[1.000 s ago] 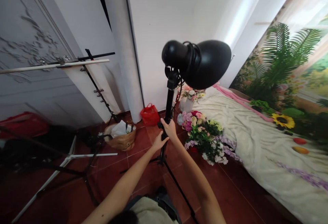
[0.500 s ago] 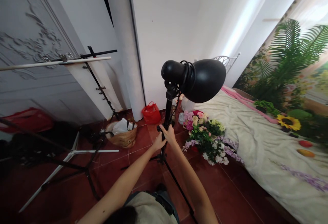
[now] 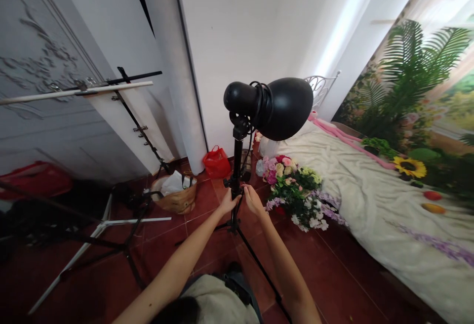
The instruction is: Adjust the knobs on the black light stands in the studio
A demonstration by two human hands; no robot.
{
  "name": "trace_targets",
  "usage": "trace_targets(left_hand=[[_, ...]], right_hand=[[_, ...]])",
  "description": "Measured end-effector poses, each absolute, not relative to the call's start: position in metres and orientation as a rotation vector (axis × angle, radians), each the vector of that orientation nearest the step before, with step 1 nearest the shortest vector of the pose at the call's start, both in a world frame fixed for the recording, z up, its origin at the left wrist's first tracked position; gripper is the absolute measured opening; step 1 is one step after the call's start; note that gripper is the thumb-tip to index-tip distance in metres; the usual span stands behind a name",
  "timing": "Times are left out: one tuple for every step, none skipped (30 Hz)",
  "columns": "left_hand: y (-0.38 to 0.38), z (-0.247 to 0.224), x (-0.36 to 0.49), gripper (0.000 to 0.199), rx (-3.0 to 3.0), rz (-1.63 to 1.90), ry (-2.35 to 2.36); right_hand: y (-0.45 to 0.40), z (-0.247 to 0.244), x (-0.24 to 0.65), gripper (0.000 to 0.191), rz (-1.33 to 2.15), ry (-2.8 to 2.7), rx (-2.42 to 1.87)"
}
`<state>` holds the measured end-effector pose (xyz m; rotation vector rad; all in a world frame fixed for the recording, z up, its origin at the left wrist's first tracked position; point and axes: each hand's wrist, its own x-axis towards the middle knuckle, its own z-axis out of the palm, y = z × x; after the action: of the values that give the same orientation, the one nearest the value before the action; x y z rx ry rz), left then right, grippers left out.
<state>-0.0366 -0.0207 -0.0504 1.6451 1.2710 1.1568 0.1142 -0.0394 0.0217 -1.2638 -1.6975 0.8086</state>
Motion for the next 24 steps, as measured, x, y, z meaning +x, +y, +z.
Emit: trace_targets(left_hand=[[-0.021,-0.050,-0.036,0.036,1.645,1.154,1.269],[-0.021,-0.050,-0.036,0.036,1.645,1.154,1.266],[-0.020,-0.050,-0.036,0.037,1.643,1.154,1.260],[-0.020,-0.050,-0.036,0.037,1.640,1.155,1.254],[-0.020,-0.051,-0.036,0.038,1.636,1.157,1.250],[-0.020,-0.051,-0.036,0.038,1.634,1.157,1.247],[-0.020,-0.051,-0.036,0.038,1.634,1.158,1.247],[-0.020,-0.050,-0.036,0.038,1.635,1.159,1.249],[-0.020,-0.050,-0.036,0.037,1.637,1.158,1.251],[-0.021,-0.049,-0.035,0.037,1.637,1.158,1.254],[-0.021,-0.048,-0.035,0.036,1.634,1.157,1.255],[-0.022,-0.046,-0.035,0.036,1.628,1.155,1.255],[-0.023,-0.044,-0.035,0.036,1.623,1.153,1.253],[-0.023,-0.043,-0.035,0.035,1.621,1.152,1.250],[-0.024,-0.041,-0.035,0.035,1.620,1.154,1.246],[-0.025,-0.040,-0.034,0.035,1.621,1.158,1.241],[-0.025,-0.038,-0.034,0.035,1.625,1.163,1.233],[-0.025,-0.037,-0.034,0.036,1.628,1.169,1.225],[-0.026,-0.036,-0.034,0.036,1.629,1.175,1.217],[-0.026,-0.036,-0.034,0.036,1.628,1.181,1.215],[-0.026,-0.036,-0.034,0.036,1.625,1.183,1.216],[-0.026,-0.035,-0.033,0.036,1.620,1.184,1.217],[-0.025,-0.035,-0.033,0.036,1.616,1.185,1.216],[-0.025,-0.035,-0.033,0.036,1.613,1.185,1.214]], right_hand=[[-0.039,0.020,0.112,0.041,0.814,-1.672,-1.260],[-0.037,0.019,0.109,0.041,0.818,-1.646,-1.262],[-0.035,0.018,0.106,0.042,0.819,-1.619,-1.271],[-0.033,0.016,0.104,0.042,0.823,-1.590,-1.291],[-0.031,0.014,0.102,0.041,0.830,-1.552,-1.325],[-0.029,0.013,0.101,0.040,0.838,-1.507,-1.373],[-0.027,0.012,0.100,0.039,0.841,-1.458,-1.428],[-0.024,0.011,0.101,0.038,0.835,-1.409,-1.486],[-0.021,0.010,0.102,0.037,0.829,-1.362,-1.536],[-0.018,0.010,0.104,0.036,0.826,-1.318,-1.568],[-0.015,0.011,0.106,0.036,0.824,-1.283,-1.578],[-0.012,0.013,0.108,0.036,0.821,-1.258,-1.565],[-0.010,0.015,0.110,0.036,0.810,-1.238,-1.540],[-0.009,0.017,0.112,0.037,0.798,-1.231,-1.502],[-0.009,0.019,0.112,0.037,0.786,-1.241,-1.455],[-0.009,0.020,0.112,0.038,0.782,-1.264,-1.403],[-0.011,0.021,0.112,0.038,0.795,-1.301,-1.348],[-0.013,0.021,0.110,0.038,0.822,-1.341,-1.298],[-0.016,0.021,0.109,0.038,0.856,-1.379,-1.256],[-0.019,0.019,0.107,0.038,0.885,-1.407,-1.229],[-0.021,0.018,0.105,0.038,0.902,-1.423,-1.219],[-0.023,0.016,0.103,0.038,0.908,-1.427,-1.225],[-0.025,0.015,0.102,0.038,0.908,-1.425,-1.245],[-0.025,0.013,0.101,0.038,0.901,-1.424,-1.270]])
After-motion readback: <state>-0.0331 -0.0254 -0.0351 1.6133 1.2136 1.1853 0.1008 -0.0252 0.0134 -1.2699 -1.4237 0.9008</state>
